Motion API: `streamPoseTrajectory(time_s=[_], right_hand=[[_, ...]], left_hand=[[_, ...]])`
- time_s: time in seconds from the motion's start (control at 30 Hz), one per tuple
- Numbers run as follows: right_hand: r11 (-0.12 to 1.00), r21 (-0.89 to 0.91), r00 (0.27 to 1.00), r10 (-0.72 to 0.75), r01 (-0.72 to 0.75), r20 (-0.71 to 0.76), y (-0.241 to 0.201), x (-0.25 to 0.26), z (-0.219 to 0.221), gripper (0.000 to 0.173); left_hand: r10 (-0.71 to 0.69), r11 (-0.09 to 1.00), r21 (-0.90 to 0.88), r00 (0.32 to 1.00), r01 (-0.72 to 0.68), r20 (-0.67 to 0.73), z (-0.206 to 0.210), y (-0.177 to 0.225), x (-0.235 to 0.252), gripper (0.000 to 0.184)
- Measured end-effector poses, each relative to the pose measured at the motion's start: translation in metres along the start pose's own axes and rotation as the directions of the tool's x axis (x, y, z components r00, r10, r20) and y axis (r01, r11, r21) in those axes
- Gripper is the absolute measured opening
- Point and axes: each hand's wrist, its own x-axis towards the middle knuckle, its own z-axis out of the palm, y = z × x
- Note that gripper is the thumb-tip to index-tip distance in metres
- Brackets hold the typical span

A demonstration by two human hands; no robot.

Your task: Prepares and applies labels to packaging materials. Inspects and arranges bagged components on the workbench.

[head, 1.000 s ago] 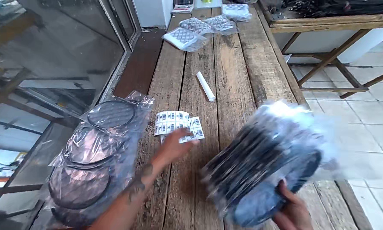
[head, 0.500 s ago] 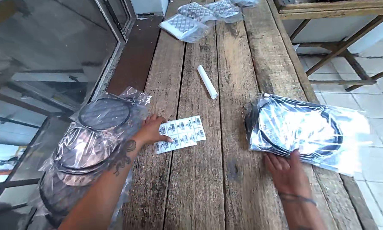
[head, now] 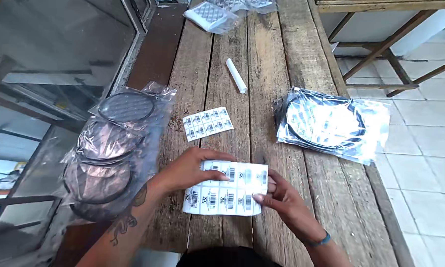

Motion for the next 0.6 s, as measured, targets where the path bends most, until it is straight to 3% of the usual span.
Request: streamPoseTrajectory(time_s=[0.07,0.13,0.17,0.27,0.4,0.5,0.6], right_hand=[[0.997,-0.070,0.979,-0.056,0.043,-0.197,-0.001,-0.009,0.010,0.058],[0.994,-0.097,0.949,-0.070,0.042,-0.307,-0.004,-0.015,0.018,0.062],[0.994,-0.096,0.943,-0.073,0.044,-0.324,-0.005,-0.019,0.021,0.065],[0.991,-0.107,0.934,-0.111,0.079,-0.339,-0.007,-0.027,0.024,0.074],[0.964,-0.223,0.907,-0.219,0.144,-0.360,-0.008,-0.040,0.021,0.082],[0.810,-0.545,0.911,-0.367,0.214,-0.188,-0.003,-0.051,0.016,0.074],[0.648,-0.721,0.894,-0.439,0.245,-0.090,0.003,-0.054,0.012,0.034]], left_hand=[[-0.081,0.986,-0.158,0.975,0.048,-0.209,0.011,-0.012,-0.028,0.074],[-0.091,0.922,-0.386,0.949,-0.034,-0.301,0.028,-0.024,-0.052,0.090],[-0.096,0.890,-0.452,0.939,-0.068,-0.330,0.038,-0.026,-0.061,0.088],[-0.160,0.904,-0.422,0.863,-0.066,-0.479,0.061,-0.022,-0.079,0.049],[-0.205,0.973,-0.214,0.775,0.092,-0.598,0.072,-0.018,-0.091,0.045],[-0.094,0.994,-0.028,0.674,0.108,-0.733,0.085,-0.028,-0.095,0.014],[-0.119,0.992,-0.116,0.680,0.050,-0.723,0.092,-0.019,-0.096,0.009]])
